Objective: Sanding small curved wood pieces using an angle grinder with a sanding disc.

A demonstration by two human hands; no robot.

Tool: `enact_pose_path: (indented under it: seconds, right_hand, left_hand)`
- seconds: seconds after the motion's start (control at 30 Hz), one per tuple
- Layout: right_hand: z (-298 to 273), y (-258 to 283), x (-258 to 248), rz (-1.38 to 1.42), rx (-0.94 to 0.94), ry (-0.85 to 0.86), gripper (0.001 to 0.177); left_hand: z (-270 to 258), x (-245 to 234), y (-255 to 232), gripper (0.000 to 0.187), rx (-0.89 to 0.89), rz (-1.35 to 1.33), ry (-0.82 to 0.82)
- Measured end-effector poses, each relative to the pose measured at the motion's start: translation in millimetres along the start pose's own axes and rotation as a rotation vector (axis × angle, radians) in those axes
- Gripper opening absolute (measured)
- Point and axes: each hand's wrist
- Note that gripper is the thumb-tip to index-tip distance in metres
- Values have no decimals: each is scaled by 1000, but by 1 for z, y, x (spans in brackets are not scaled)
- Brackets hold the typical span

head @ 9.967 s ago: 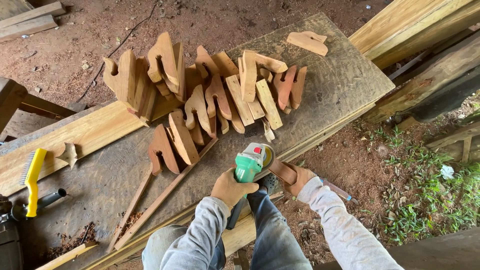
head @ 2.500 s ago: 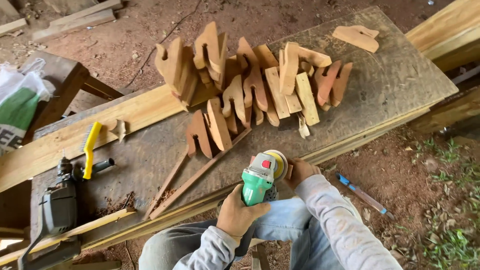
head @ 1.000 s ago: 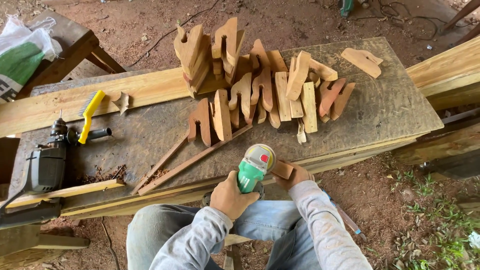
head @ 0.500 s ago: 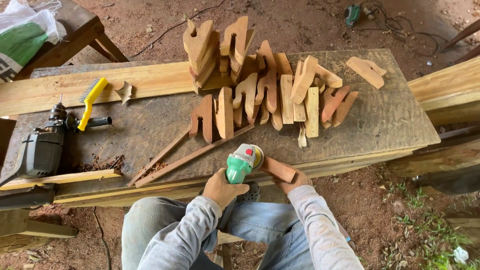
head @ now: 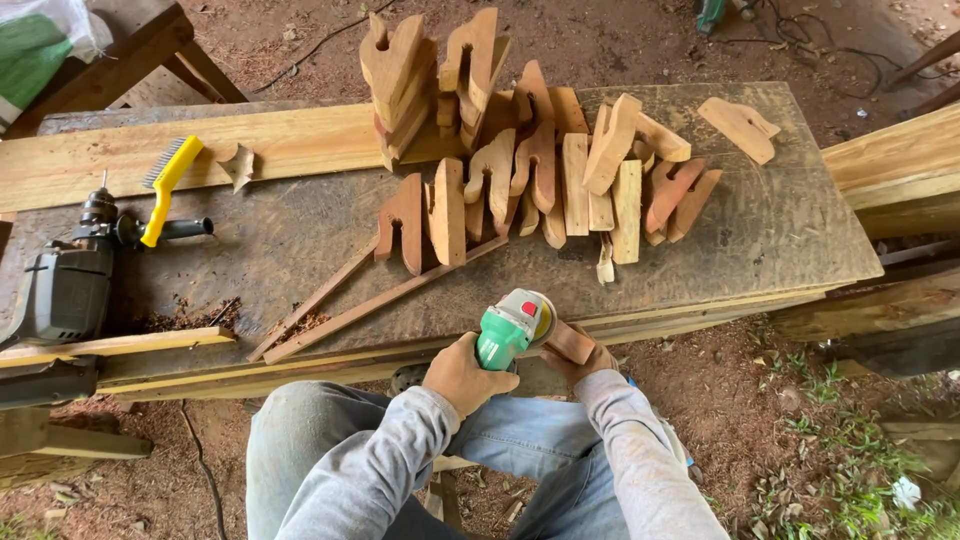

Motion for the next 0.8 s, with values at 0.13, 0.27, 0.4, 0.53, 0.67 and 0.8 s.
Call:
enact_pose_path:
  seconds: [0.13, 0.27, 0.4, 0.53, 0.67, 0.8]
  right_hand:
    - [-27, 30, -29, 27, -3, -46, 64]
    - [-47, 43, -83, 466, -60, 168, 56]
    - [-56, 55, -92, 425, -113, 170, 58]
    - [-54, 76, -101, 346, -226, 129, 62]
    - [-54, 93, -107, 260, -335, 98, 66]
    - [-48, 95, -114, 210, -407, 68, 70]
  left_hand:
    - [6, -2, 5, 79, -11, 37, -20]
    - [13, -6, 8, 81, -14, 92, -55]
    - [22, -7, 19, 84, -28, 156, -93]
    - [29, -8, 26, 79, -52, 232, -158]
    - [28, -11, 24, 70, -51, 314, -195]
    - [13, -16, 12, 72, -25, 219, -189]
Point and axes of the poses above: each hand's wrist, its own z-axis towards the middle knuckle, its own x-axis out of the palm, y = z × x, and after that the axes turned 12 degrees about -z, right-handed
